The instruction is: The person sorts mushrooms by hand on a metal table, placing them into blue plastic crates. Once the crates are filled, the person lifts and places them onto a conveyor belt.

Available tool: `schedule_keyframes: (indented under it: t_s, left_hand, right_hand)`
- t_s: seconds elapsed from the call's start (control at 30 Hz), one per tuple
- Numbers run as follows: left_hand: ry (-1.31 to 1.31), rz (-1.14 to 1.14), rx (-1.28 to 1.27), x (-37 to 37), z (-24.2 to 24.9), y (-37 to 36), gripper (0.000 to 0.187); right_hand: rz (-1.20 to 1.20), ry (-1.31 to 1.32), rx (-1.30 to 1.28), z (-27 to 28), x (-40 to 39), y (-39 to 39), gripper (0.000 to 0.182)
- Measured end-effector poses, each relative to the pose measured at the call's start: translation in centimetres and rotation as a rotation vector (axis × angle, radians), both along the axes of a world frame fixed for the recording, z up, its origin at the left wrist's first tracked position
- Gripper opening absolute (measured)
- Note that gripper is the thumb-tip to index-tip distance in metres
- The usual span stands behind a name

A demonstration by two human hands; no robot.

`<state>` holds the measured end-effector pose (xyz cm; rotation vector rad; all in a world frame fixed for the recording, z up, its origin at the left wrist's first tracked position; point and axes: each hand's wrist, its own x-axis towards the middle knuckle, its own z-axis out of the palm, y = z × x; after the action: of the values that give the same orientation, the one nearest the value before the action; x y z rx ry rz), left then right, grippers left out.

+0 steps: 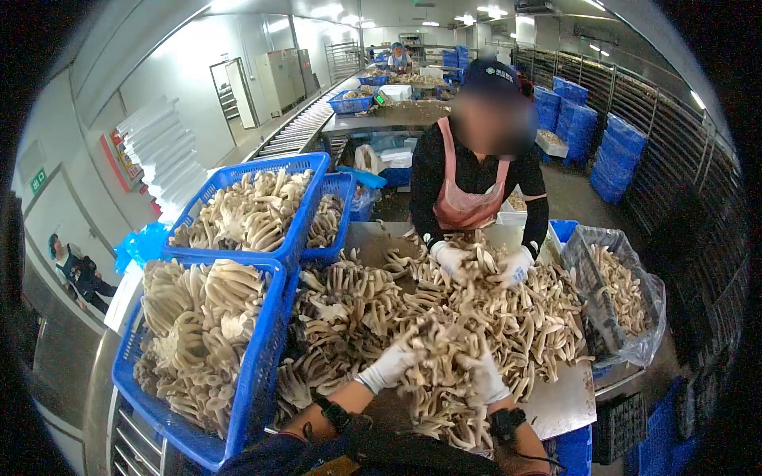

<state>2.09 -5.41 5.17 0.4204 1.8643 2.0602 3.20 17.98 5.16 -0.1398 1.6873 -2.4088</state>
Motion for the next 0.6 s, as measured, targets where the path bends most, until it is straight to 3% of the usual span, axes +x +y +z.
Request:
schedule_keyframes:
  t_s: [0.03,0.07,0.1,0.13,0.17,0.23,0.27,0.3,0.37,0.4,0.43,0.5,0.6]
  left_hand:
    - [-0.189,0.020,0.177,-0.1,0.9,-0.2,0.076]
    - [-0.061,0.129,0.035,-1.0,0.1,-0.2,0.074]
    - [-0.261,0.050,-0.246,-2.9,-2.9,-1.4,0.082]
    - [-0.192,0.159,-0.329,-1.1,-1.1,-1.7,0.089]
    - [-0.115,0.270,-0.408,0.3,1.0,-1.8,0.096]
    - [0.204,0.233,-0.487,0.8,-1.7,-1.9,0.100]
    - [0.328,0.217,-0.555,1.5,-1.4,-1.8,0.102]
    - [0.359,0.131,-0.460,1.6,-1.8,-1.1,0.097]
    - [-0.052,0.121,-0.209,2.5,-0.7,0.2,0.079]
    - [-0.227,0.134,-0.076,2.8,0.6,0.4,0.067]
    - [-0.259,0.170,0.018,2.7,-0.1,0.4,0.062]
    - [-0.329,0.233,0.201,2.3,-2.7,0.4,0.052]
    - [-0.258,0.237,0.158,2.7,-3.3,0.7,0.043]
  right_hand:
    - [0.063,0.041,-0.049,-0.6,-0.6,1.3,0.066]
    - [0.006,0.052,0.049,0.5,-1.1,0.7,0.063]
    - [-0.051,0.064,0.145,1.4,-1.5,0.1,0.060]
    - [-0.037,0.047,-0.181,-1.0,-2.4,0.7,0.063]
    - [-0.087,0.028,-0.127,-1.0,-1.9,0.5,0.059]
    - [-0.185,-0.004,-0.019,0.4,-1.0,-0.8,0.051]
    - [0.015,-0.015,0.042,1.3,-0.6,-1.3,0.050]
    - [0.060,-0.056,0.073,0.6,-0.1,-2.0,0.049]
    - [0.223,-0.139,0.088,0.4,0.5,-3.9,0.047]
    - [0.166,0.126,0.369,1.1,0.8,-5.2,0.042]
    - [0.178,0.085,0.241,1.1,0.8,-5.5,0.039]
    - [0.063,0.103,0.218,0.4,0.6,-5.3,0.040]
    - [-0.039,0.207,0.346,-2.0,1.0,-6.7,0.042]
